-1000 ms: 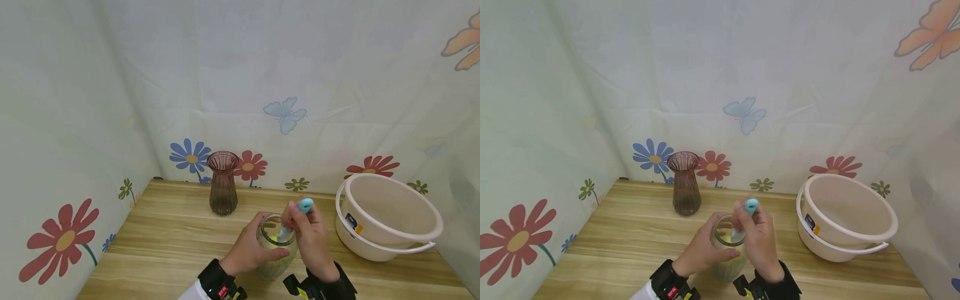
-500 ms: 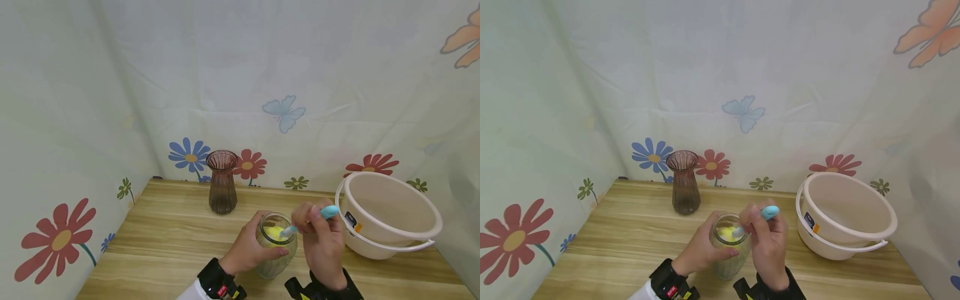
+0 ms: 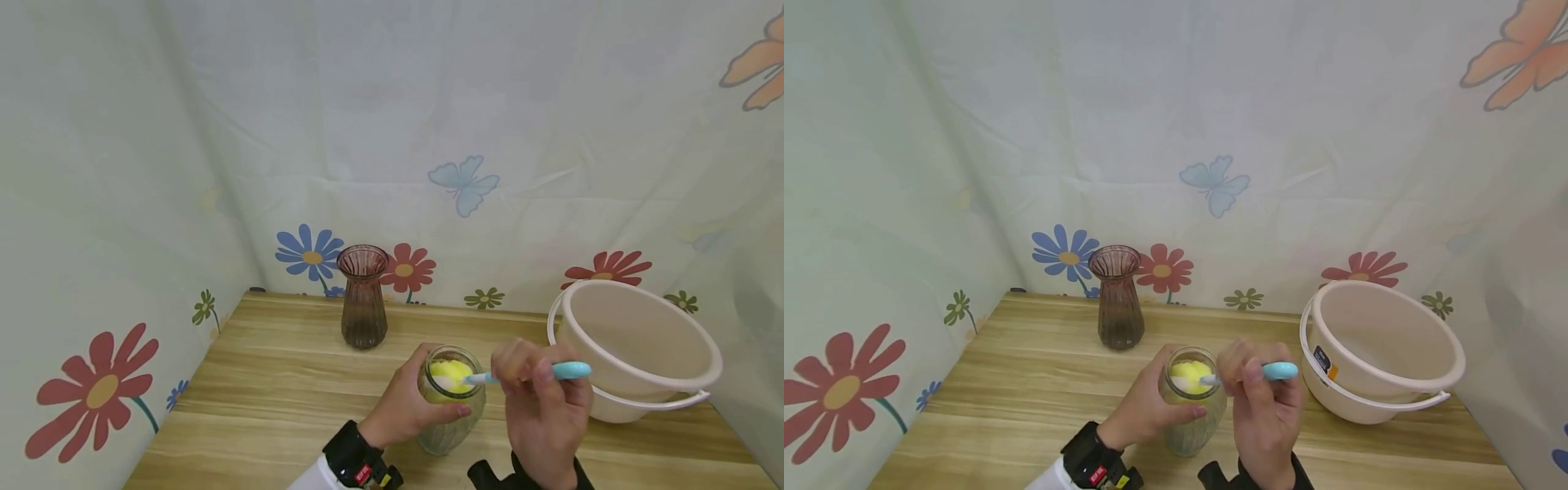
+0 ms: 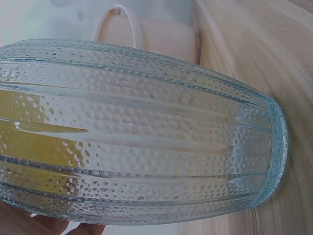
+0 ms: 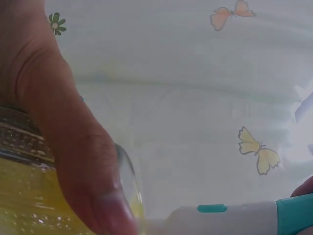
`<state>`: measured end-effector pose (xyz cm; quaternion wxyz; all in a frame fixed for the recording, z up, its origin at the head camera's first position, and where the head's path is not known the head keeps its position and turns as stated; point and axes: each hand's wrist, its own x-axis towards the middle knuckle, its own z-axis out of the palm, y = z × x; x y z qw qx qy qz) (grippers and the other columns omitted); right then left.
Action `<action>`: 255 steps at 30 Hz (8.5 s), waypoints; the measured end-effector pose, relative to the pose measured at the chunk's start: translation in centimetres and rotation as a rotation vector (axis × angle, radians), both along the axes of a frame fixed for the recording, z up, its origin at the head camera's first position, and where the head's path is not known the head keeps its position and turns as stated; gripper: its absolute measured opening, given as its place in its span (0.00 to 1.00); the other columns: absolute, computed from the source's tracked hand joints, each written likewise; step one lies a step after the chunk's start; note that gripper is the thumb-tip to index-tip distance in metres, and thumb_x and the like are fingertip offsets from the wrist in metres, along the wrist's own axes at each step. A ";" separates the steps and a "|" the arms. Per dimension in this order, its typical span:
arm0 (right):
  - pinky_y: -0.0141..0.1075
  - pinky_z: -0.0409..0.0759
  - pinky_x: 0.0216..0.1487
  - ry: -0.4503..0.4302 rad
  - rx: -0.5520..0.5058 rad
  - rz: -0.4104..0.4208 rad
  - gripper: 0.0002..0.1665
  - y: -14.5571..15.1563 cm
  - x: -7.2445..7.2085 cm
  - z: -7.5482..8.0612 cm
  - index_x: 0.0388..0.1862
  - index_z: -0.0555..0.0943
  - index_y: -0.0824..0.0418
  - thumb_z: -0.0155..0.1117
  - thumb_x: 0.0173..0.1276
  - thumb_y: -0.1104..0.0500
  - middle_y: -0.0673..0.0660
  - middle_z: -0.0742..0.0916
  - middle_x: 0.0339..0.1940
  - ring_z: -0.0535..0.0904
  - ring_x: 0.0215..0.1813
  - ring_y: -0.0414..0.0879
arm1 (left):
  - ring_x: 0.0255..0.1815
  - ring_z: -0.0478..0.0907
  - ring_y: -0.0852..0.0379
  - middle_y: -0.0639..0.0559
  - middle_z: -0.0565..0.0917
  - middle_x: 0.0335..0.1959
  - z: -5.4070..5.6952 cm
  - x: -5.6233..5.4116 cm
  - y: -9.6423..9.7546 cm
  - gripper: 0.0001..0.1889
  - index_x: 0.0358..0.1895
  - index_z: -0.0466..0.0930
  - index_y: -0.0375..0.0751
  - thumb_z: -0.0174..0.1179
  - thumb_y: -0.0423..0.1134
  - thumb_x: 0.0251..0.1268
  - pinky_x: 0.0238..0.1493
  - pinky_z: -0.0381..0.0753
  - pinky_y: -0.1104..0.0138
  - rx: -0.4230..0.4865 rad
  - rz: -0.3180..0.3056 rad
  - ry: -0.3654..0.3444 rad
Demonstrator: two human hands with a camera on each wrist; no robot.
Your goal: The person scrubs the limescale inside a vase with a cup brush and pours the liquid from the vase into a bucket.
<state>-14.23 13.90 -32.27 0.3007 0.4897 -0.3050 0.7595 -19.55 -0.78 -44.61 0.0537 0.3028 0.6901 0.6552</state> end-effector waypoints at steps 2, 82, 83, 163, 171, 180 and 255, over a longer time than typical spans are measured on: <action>0.37 0.55 0.29 0.003 -0.002 -0.002 0.15 -0.1 -0.1 -0.1 0.30 0.63 0.74 0.38 0.81 0.72 0.59 0.67 0.22 0.61 0.26 0.46 | 0.55 0.82 0.60 0.57 0.82 0.60 0.0 0.0 0.0 0.36 0.69 0.67 0.61 0.75 0.56 0.59 0.59 0.83 0.65 -0.003 0.002 0.000; 0.38 0.53 0.30 -0.162 0.095 0.079 0.16 1.5 -2.2 -2.2 0.36 0.65 0.69 0.29 0.83 0.72 0.56 0.64 0.23 0.58 0.26 0.46 | 0.58 0.80 0.59 0.54 0.80 0.61 -0.5 -0.2 -0.2 0.38 0.70 0.66 0.64 0.74 0.60 0.58 0.57 0.84 0.65 -0.024 0.001 -0.034; 0.39 0.53 0.30 -0.151 0.086 0.080 0.16 1.5 -2.1 -2.0 0.35 0.65 0.69 0.29 0.83 0.72 0.56 0.64 0.23 0.59 0.26 0.46 | 0.58 0.80 0.59 0.54 0.80 0.61 -0.6 -0.2 -0.2 0.38 0.70 0.66 0.64 0.74 0.60 0.58 0.57 0.84 0.65 -0.027 0.003 -0.033; 0.41 0.62 0.34 -0.552 0.515 -0.124 0.23 0.1 -1.7 -3.1 0.34 0.66 0.64 0.28 0.89 0.57 0.56 0.65 0.26 0.62 0.29 0.49 | 0.55 0.83 0.57 0.55 0.81 0.59 0.1 0.0 -0.1 0.39 0.70 0.65 0.56 0.75 0.56 0.58 0.55 0.85 0.63 0.022 -0.039 -0.058; 0.42 0.54 0.36 -0.389 0.282 -0.054 0.26 0.5 -1.8 -2.8 0.35 0.70 0.62 0.25 0.89 0.58 0.54 0.64 0.25 0.59 0.29 0.47 | 0.60 0.81 0.46 0.47 0.80 0.64 0.1 0.0 -0.1 0.39 0.70 0.65 0.57 0.74 0.59 0.59 0.59 0.83 0.64 0.006 -0.032 -0.042; 0.41 0.53 0.34 -0.250 0.055 -0.015 0.30 1.1 -1.8 -2.1 0.31 0.70 0.69 0.27 0.89 0.55 0.56 0.66 0.21 0.60 0.26 0.47 | 0.62 0.79 0.51 0.46 0.80 0.64 0.0 0.0 -0.2 0.39 0.69 0.66 0.61 0.74 0.61 0.57 0.61 0.82 0.65 -0.010 -0.011 -0.025; 0.41 0.71 0.29 -0.660 0.805 -0.281 0.24 -0.5 -0.5 -2.5 0.37 0.72 0.64 0.31 0.89 0.59 0.57 0.70 0.25 0.69 0.27 0.49 | 0.58 0.78 0.61 0.58 0.81 0.58 -0.1 0.0 -0.4 0.36 0.68 0.67 0.62 0.76 0.48 0.59 0.66 0.76 0.65 -0.071 0.041 0.031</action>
